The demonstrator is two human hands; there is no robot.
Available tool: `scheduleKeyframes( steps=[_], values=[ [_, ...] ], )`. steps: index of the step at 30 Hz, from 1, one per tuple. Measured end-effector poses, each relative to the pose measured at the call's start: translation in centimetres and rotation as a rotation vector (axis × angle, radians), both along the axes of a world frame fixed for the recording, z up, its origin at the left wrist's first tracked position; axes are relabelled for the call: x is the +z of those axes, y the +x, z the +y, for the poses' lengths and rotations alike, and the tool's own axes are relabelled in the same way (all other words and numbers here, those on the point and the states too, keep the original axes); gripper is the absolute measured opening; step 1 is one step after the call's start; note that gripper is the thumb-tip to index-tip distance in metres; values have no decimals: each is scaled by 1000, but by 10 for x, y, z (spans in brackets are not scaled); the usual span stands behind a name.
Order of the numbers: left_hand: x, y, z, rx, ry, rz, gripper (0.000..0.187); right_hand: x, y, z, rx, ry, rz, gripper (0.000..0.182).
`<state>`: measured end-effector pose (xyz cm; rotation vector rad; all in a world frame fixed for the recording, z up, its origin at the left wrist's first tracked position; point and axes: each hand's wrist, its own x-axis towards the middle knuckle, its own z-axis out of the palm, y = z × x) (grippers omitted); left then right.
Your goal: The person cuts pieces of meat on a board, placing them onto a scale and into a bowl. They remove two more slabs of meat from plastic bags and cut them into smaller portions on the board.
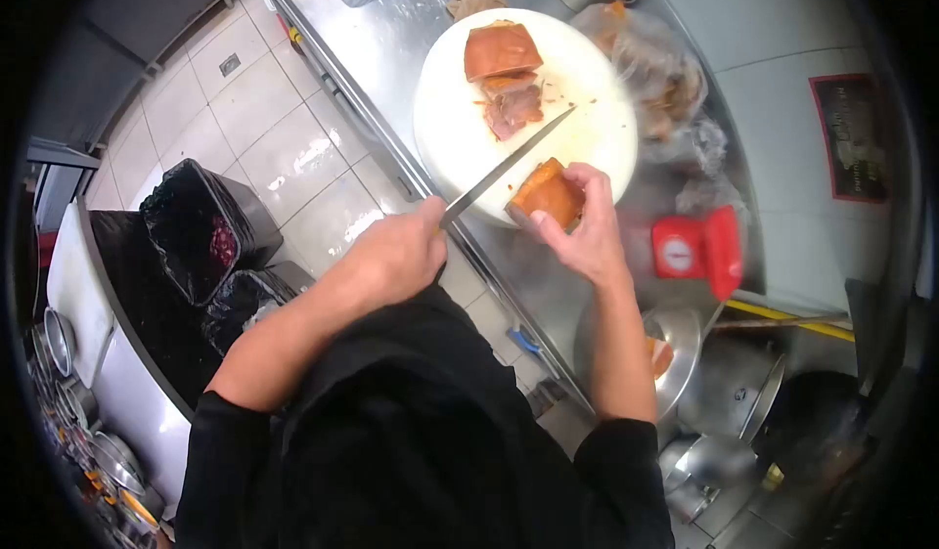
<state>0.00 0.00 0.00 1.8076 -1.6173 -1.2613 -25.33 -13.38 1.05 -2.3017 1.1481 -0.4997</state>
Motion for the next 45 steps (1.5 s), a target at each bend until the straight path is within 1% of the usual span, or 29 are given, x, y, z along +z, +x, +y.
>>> scheduleKeyframes(
  steps=[2, 3, 6, 8, 13, 21, 26, 30, 33, 35, 43, 45],
  values=[
    [5, -11, 11, 24, -116, 7, 20, 8, 1, 3, -12, -116, -33, 41],
    [0, -1, 10, 27, -75, -44, 20, -23, 17, 0, -38, -79, -68, 39],
    [4, -20, 0, 54, -144, -31, 19, -21, 17, -6, -73, -159, 9, 33],
    [9, -24, -5, 51, -133, -71, 20, -21, 23, -6, -64, -223, 57, 32],
    [19, -33, -14, 14, -77, -118, 22, -25, 25, -5, -98, -236, 79, 31],
    [23, -41, -13, 33, -79, -126, 23, -27, 27, -5, -111, -252, 69, 31],
    [17, -48, -5, 55, -116, -158, 21, -28, 27, -2, -137, -226, 63, 32],
    [14, -38, 34, 54, -98, -177, 21, -32, 27, -1, -172, -211, 29, 34],
    [18, -24, 66, 38, 16, -207, 20, -36, 25, -2, -180, -192, -9, 36],
    [14, -26, 66, 52, -22, -191, 18, -39, 21, -5, -144, -191, -19, 38],
    [-3, -27, 29, 1, -113, -169, 18, -40, 21, -5, -144, -181, -39, 38],
    [-4, -29, 25, -12, -51, -191, 20, -39, 20, -5, -151, -181, -41, 37]
  ],
)
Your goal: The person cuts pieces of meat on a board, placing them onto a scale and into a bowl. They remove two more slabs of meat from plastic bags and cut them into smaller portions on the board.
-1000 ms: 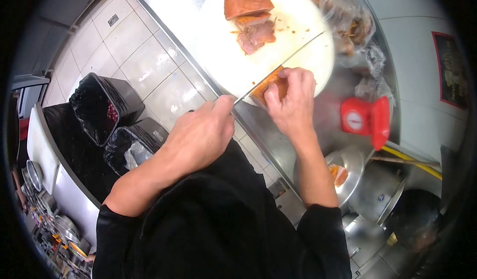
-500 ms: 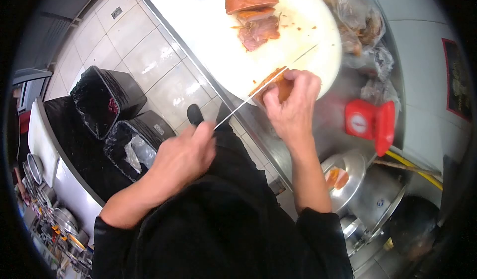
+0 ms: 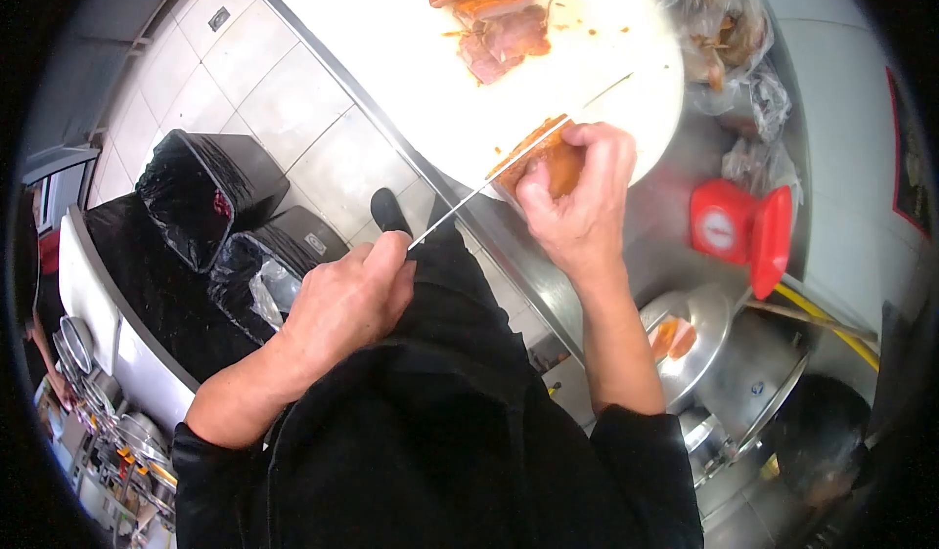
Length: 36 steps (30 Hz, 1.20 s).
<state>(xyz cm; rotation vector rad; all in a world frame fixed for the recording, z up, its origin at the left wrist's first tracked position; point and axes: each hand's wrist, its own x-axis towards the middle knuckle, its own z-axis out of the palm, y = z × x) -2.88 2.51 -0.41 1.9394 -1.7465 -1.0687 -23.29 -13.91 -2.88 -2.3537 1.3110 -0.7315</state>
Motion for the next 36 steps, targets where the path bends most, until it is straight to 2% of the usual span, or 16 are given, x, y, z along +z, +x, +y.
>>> scheduleKeyframes(
  steps=[10, 12, 16, 19, 28, 31, 33, 36],
  values=[
    [1, -22, -71, -17, 0, 152, 13, 1, 1, 2, -3, 21, 14, 35],
    [4, -18, -63, -17, 29, 136, 14, 1, 0, 3, -9, 26, 17, 36],
    [21, 13, 4, -30, 80, -9, 15, 1, 0, 2, -12, 26, 16, 38],
    [49, 25, 13, -86, 276, -21, 17, 2, 1, 1, -8, 65, 2, 38],
    [10, -17, -88, -98, 193, 109, 14, -1, -1, 0, 25, 86, -33, 39],
    [14, 1, -41, -82, 138, 61, 16, -1, -1, -2, 8, 86, -46, 39],
    [40, 25, -9, -92, 398, 14, 23, -3, -2, -2, 4, 93, -38, 41],
    [31, 22, -21, -115, 330, 11, 24, 0, -3, 2, 21, 106, -25, 43]
  ],
)
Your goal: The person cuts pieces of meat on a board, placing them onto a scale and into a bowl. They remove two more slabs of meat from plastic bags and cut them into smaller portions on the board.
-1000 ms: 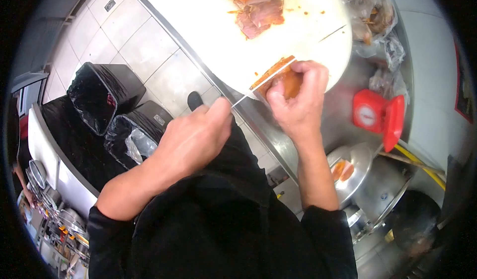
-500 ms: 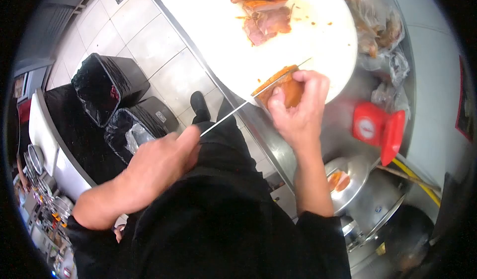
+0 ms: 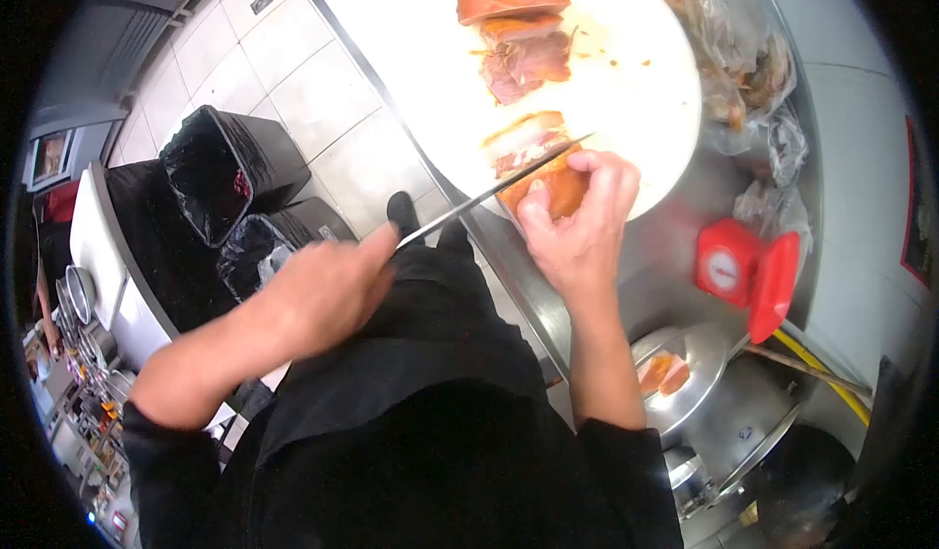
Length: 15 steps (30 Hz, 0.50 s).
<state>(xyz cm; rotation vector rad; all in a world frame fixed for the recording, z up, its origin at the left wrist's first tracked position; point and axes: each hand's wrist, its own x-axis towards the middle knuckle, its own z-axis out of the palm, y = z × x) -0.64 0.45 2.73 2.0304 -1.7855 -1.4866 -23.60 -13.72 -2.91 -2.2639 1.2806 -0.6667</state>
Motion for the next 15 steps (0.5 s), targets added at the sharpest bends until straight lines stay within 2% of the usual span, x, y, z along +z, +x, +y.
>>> scheduleKeyframes(
  steps=[1, 3, 5, 6, 7, 9, 10, 12, 13, 15],
  values=[
    [5, -3, -26, 12, 71, -19, 24, -2, -1, -1, 8, -9, 2, 44],
    [-16, 4, -62, -60, -29, -49, 25, -3, -4, -4, 14, 17, -60, 50],
    [-26, 1, -95, -78, -117, -71, 27, 24, 2, -1, 89, -6, 154, 85],
    [-27, 2, -109, -54, -144, -68, 28, 34, 3, -2, 126, 121, 263, 94],
    [-25, 2, -119, -56, -173, -93, 29, 39, 3, 0, 104, 131, 386, 91],
    [-23, -2, -132, -70, -210, -135, 31, 44, -9, -8, 129, 237, 357, 81],
    [-21, -7, -133, -65, -222, -161, 32, 46, -18, -14, 63, 344, 242, 79],
    [-35, -10, -133, -111, -249, -206, 36, 42, -62, -35, 23, 761, -361, 75],
    [-41, -9, -134, -117, -266, -239, 37, 35, -82, -36, 1, 866, -787, 70],
    [-36, -11, -132, -128, -281, -262, 39, 64, -106, -26, 45, 845, -1378, 65]
  ],
)
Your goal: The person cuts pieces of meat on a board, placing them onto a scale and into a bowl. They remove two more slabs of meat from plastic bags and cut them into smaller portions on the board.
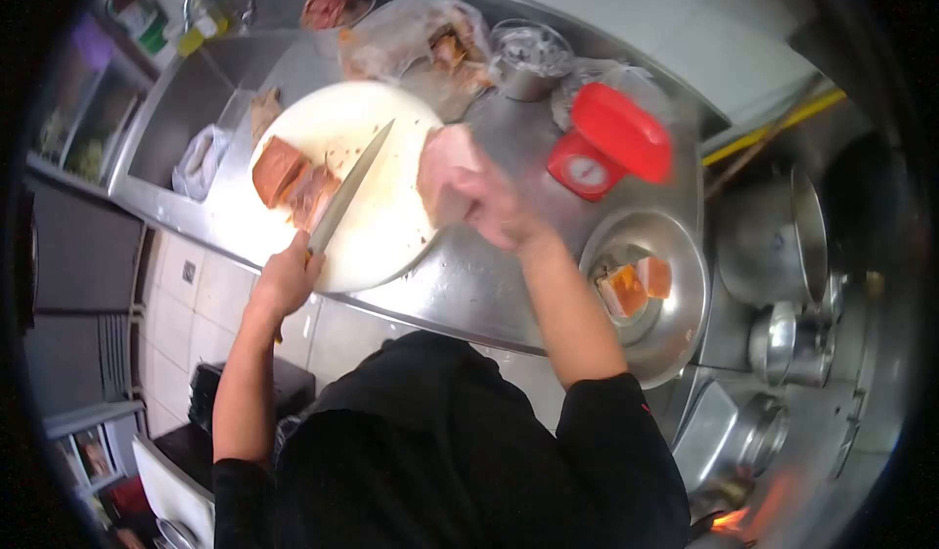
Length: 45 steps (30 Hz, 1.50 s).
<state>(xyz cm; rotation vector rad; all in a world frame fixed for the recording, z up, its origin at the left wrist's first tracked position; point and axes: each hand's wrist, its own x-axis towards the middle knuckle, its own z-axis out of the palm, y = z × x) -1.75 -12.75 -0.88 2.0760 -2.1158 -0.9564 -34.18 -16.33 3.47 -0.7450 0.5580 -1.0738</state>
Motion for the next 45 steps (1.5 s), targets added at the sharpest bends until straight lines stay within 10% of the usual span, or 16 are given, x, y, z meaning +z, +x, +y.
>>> scheduleKeyframes(
  steps=[8, 14, 17, 45],
  values=[
    [4, -5, 1, 32, 17, 31, 36, 45, -112, -35, -694, -248, 656, 74],
    [21, -23, 4, 100, 68, 5, 31, 76, -214, -80, -482, 25, 1967, 86],
    [2, -14, 2, 82, 10, -24, 30, 63, -231, -89, -312, 7, 2168, 78],
    [-5, -16, 8, 54, -74, -80, 28, 53, -242, -90, -120, -136, 2186, 100]
  ],
)
